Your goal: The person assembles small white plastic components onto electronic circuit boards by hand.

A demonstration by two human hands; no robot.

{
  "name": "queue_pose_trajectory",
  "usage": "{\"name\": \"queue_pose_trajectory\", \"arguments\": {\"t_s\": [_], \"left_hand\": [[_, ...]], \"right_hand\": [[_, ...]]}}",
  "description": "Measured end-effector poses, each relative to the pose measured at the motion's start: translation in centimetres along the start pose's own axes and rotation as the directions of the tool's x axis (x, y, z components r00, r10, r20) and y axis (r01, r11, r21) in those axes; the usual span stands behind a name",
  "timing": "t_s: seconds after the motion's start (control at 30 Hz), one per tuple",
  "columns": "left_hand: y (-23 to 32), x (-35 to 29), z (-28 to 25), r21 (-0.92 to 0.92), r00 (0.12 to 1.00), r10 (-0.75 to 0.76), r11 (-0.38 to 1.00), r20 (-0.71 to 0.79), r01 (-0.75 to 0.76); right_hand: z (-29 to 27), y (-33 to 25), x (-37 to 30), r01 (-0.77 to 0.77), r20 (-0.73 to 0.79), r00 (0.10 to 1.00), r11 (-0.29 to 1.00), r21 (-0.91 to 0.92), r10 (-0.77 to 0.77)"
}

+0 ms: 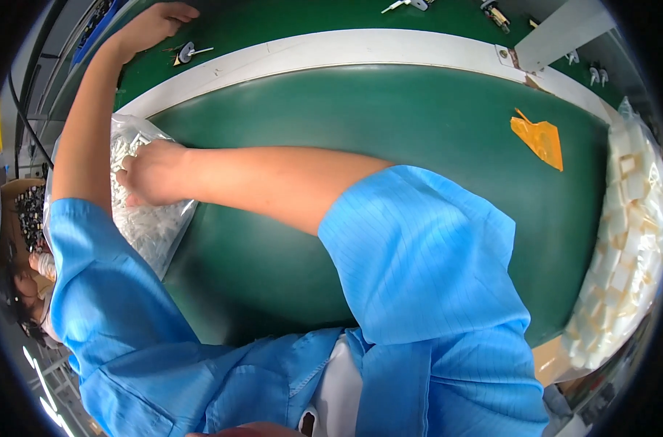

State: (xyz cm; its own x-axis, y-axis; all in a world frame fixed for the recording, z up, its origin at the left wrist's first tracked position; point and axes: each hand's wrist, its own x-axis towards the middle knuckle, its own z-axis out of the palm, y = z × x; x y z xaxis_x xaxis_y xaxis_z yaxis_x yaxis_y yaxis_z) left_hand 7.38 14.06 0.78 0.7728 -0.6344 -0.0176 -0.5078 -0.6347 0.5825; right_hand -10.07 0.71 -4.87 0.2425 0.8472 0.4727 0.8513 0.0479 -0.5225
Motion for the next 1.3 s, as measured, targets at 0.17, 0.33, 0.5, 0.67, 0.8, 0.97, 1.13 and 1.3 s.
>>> {"name": "queue_pose_trajectory", "arguments": {"t_s": [0.17, 0.33, 0.5, 0.67, 0.8, 0.97, 1.13, 1.3], "left_hand": [[5.6, 2.7, 1.5, 0.449, 0.832, -0.434, 0.701, -0.346, 0.553], [4.5, 6.8, 4.5, 0.587, 0.875, -0.223, 0.667, -0.431, 0.459], [4.6, 12.3, 6.1, 0.579, 0.881, -0.251, 0.676, -0.401, 0.457], [5.6, 14.3, 8.3, 0.426, 0.863, -0.374, 0.757, -0.339, 0.495], [9.1, 12.2, 6.8, 0.448, 0.831, -0.489, 0.7, -0.267, 0.556], [11.7, 9.4, 10.8, -0.684, 0.672, -0.539, 0.727, -0.508, 0.066], [11.7, 5.3, 15.9, -0.883, 0.756, -0.498, 0.045, -0.426, -0.467], [10.7, 5.3, 16.5, -0.846, 0.843, -0.39, -0.235, -0.369, -0.479]], "right_hand": [[-1.0, 0.0, 0.7, -0.018, 0.114, 0.993, 0.999, -0.041, 0.023], [-1.0, 1.1, -0.8, 0.099, -0.336, 0.938, 0.995, 0.022, -0.086], [-9.3, 1.7, -9.2, 0.068, 0.006, 0.997, 0.848, -0.525, -0.076], [-13.1, 4.4, -16.9, -0.045, -0.081, 0.997, 0.873, -0.486, 0.006], [-13.7, 3.8, -17.1, -0.078, -0.055, 0.996, 0.946, -0.314, 0.064], [-13.6, 3.1, -18.9, -0.115, -0.026, 0.993, 0.948, -0.299, 0.112], [-13.8, 1.5, -20.7, -0.061, -0.145, 0.989, 0.926, -0.374, 0.007], [-16.7, 1.6, -20.0, -0.022, -0.21, 0.976, 0.937, -0.348, -0.055]]}}
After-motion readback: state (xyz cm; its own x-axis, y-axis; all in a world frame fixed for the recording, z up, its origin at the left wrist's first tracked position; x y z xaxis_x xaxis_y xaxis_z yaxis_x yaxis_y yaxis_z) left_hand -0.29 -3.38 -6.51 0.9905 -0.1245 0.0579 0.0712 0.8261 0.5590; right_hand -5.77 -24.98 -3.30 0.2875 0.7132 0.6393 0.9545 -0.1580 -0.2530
